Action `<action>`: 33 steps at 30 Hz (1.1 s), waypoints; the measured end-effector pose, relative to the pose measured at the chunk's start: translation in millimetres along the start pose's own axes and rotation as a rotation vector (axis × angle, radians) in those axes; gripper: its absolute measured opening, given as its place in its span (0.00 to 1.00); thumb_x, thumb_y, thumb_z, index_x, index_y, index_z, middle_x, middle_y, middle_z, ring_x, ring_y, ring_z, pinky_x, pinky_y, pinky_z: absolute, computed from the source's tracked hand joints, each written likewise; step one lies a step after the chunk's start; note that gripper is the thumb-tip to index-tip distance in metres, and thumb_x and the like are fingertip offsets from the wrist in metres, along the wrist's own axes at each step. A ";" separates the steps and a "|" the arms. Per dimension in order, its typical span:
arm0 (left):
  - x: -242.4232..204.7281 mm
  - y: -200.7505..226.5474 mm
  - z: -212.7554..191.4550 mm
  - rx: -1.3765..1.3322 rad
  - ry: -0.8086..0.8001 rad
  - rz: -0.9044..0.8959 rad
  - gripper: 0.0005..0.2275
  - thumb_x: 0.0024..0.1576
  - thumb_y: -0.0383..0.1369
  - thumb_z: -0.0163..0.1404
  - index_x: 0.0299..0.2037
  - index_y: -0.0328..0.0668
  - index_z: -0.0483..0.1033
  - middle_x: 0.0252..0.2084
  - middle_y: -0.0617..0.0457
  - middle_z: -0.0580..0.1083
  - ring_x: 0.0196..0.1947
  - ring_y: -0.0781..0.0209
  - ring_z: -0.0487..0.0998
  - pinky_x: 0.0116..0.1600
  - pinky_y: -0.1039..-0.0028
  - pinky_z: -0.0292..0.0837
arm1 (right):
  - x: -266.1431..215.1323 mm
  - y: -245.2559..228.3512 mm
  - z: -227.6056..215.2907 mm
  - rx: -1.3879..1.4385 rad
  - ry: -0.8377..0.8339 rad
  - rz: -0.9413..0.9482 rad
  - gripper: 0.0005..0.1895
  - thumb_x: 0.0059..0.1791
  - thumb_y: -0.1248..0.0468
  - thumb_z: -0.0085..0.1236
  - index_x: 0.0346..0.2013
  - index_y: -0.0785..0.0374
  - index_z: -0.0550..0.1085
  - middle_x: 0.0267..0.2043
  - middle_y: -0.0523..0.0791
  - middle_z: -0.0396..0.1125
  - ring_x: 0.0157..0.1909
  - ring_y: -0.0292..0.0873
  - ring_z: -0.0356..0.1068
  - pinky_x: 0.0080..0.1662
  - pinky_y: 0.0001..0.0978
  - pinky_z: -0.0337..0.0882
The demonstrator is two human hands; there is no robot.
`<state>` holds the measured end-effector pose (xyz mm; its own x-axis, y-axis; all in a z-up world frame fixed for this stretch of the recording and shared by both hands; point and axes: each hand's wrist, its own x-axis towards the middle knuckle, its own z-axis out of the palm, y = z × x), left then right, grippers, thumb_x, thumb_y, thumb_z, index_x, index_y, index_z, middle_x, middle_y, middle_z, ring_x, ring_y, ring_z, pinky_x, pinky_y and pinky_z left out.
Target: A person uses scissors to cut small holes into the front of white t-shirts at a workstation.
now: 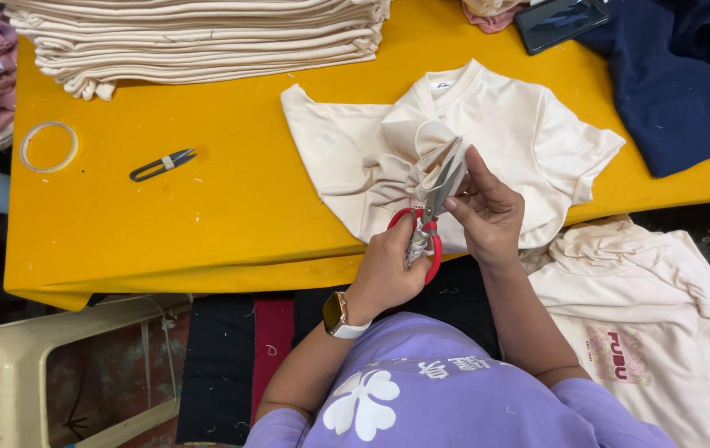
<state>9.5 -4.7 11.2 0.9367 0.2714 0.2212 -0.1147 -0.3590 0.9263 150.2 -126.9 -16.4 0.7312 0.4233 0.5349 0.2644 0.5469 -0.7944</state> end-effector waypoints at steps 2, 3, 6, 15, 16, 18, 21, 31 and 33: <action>0.4 -3.9 2.0 -0.005 -0.006 0.003 0.12 0.44 0.28 0.49 0.38 0.39 0.66 0.25 0.33 0.70 0.31 0.24 0.76 0.34 0.49 0.72 | 0.4 -2.6 2.2 0.001 -0.003 0.003 0.37 0.43 0.87 0.58 0.67 0.75 0.62 0.48 0.58 0.72 0.48 0.47 0.75 0.48 0.37 0.83; 0.6 -5.9 3.0 -0.011 -0.014 0.006 0.12 0.44 0.27 0.49 0.39 0.38 0.66 0.25 0.32 0.70 0.31 0.23 0.76 0.34 0.47 0.71 | 0.6 -3.9 3.3 0.002 -0.004 0.006 0.37 0.44 0.87 0.58 0.67 0.75 0.62 0.48 0.58 0.72 0.48 0.47 0.75 0.48 0.37 0.83; 6.7 8.7 0.4 -0.089 -0.018 -0.005 0.11 0.45 0.25 0.46 0.39 0.35 0.65 0.24 0.30 0.69 0.32 0.23 0.76 0.35 0.48 0.72 | -1.3 3.6 -5.0 0.002 -0.011 0.000 0.37 0.44 0.86 0.58 0.67 0.75 0.62 0.48 0.59 0.72 0.48 0.47 0.75 0.48 0.37 0.83; 10.5 19.0 -0.9 -0.096 -0.002 0.023 0.13 0.44 0.26 0.48 0.40 0.35 0.65 0.26 0.29 0.69 0.32 0.22 0.75 0.36 0.49 0.71 | -2.2 1.8 -3.3 0.002 -0.042 0.013 0.37 0.44 0.86 0.59 0.68 0.73 0.62 0.54 0.60 0.71 0.46 0.46 0.75 0.43 0.33 0.83; 11.2 19.7 -0.8 -0.096 -0.001 0.024 0.13 0.44 0.26 0.48 0.40 0.35 0.65 0.26 0.29 0.69 0.32 0.22 0.75 0.36 0.49 0.71 | -2.2 1.3 -2.8 0.002 -0.044 0.012 0.37 0.44 0.86 0.59 0.68 0.73 0.62 0.54 0.60 0.71 0.46 0.46 0.75 0.43 0.33 0.83; 12.2 21.2 0.1 -0.133 -0.015 0.030 0.13 0.46 0.24 0.46 0.42 0.32 0.65 0.27 0.26 0.69 0.34 0.21 0.75 0.37 0.47 0.71 | -3.0 0.1 -2.3 0.008 -0.052 0.016 0.37 0.44 0.85 0.58 0.68 0.73 0.62 0.53 0.60 0.72 0.46 0.46 0.75 0.42 0.33 0.83; 9.8 10.1 6.5 -0.165 -0.018 0.025 0.14 0.47 0.23 0.46 0.44 0.32 0.64 0.26 0.27 0.68 0.33 0.27 0.76 0.38 0.49 0.71 | -5.9 1.2 -4.3 0.018 -0.048 0.032 0.37 0.44 0.86 0.58 0.68 0.73 0.62 0.52 0.60 0.72 0.46 0.46 0.75 0.40 0.32 0.84; 8.5 13.3 6.9 -0.200 -0.017 0.038 0.15 0.47 0.22 0.46 0.45 0.31 0.65 0.29 0.29 0.71 0.35 0.30 0.77 0.41 0.50 0.73 | -9.6 10.0 -11.4 -0.002 -0.057 0.020 0.36 0.44 0.85 0.58 0.67 0.75 0.62 0.51 0.60 0.72 0.46 0.45 0.74 0.40 0.33 0.84; 2.1 -1.1 14.3 -0.276 -0.004 -0.021 0.14 0.48 0.21 0.47 0.46 0.33 0.68 0.29 0.37 0.73 0.35 0.47 0.76 0.42 0.58 0.74 | -6.7 -0.3 -2.1 0.060 -0.046 0.072 0.38 0.43 0.85 0.59 0.67 0.73 0.62 0.57 0.58 0.71 0.46 0.44 0.75 0.42 0.33 0.84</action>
<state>16.3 -16.5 6.2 0.9410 0.2725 0.2007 -0.1810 -0.0959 0.9788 146.5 -131.4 -20.4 0.7169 0.4950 0.4910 0.1732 0.5557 -0.8132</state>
